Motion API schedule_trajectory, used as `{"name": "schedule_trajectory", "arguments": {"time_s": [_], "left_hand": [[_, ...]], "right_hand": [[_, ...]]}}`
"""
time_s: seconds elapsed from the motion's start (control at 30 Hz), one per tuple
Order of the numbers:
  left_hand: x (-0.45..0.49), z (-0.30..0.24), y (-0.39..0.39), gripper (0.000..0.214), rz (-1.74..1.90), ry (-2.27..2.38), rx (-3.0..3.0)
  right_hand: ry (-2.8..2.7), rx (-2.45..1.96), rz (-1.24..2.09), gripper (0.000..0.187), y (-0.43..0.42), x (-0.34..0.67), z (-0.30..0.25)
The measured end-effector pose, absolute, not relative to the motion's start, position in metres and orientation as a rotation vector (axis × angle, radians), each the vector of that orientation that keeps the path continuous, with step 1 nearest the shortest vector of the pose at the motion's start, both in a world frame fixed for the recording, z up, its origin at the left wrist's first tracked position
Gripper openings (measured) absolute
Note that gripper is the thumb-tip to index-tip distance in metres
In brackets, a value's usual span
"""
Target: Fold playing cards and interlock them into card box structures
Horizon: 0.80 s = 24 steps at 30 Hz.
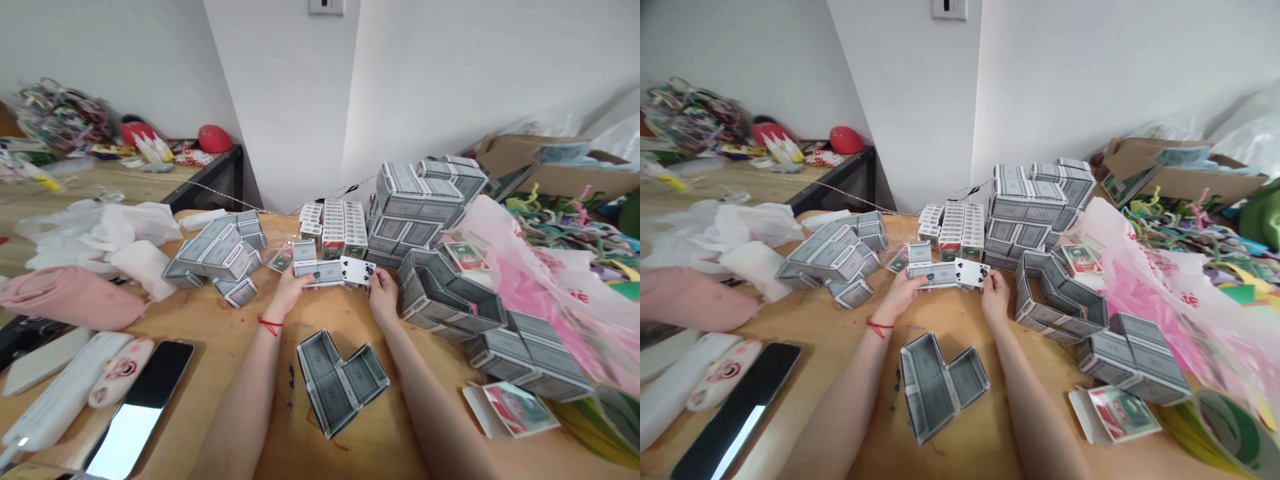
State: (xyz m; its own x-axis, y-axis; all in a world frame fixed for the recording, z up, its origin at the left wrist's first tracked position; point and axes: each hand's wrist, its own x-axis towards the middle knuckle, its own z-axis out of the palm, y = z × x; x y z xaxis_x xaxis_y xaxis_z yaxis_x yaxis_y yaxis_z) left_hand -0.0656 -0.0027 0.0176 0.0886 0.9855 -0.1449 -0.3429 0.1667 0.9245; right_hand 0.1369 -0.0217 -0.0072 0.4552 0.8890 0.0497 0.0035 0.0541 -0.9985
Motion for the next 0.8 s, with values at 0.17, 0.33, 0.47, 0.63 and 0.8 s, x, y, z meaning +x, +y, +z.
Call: {"name": "schedule_trajectory", "arguments": {"time_s": [0.17,0.33,0.47,0.63,0.8], "left_hand": [[-0.0655,0.0151,-0.0006,0.042,1.251,1.080,0.894],[-0.0670,0.0128,0.0011,0.040,1.306,1.124,0.928],[-0.0680,0.0111,0.0009,0.039,1.281,1.140,0.985],[-0.0677,0.0125,-0.0007,0.041,1.262,1.125,1.013],[-0.0670,0.0155,-0.0014,0.041,1.228,1.089,0.998]], "right_hand": [[-0.965,-1.375,0.813,0.031,-0.0216,0.1422,-0.0096],[-1.049,-1.359,0.812,0.027,-0.0218,0.1438,-0.0102],[-1.062,-1.351,0.830,0.025,-0.0226,0.1450,-0.0086],[-1.013,-1.309,0.959,0.024,-0.0234,0.1473,-0.0071],[-0.968,-1.257,1.039,0.026,-0.0232,0.1476,-0.0076]]}}
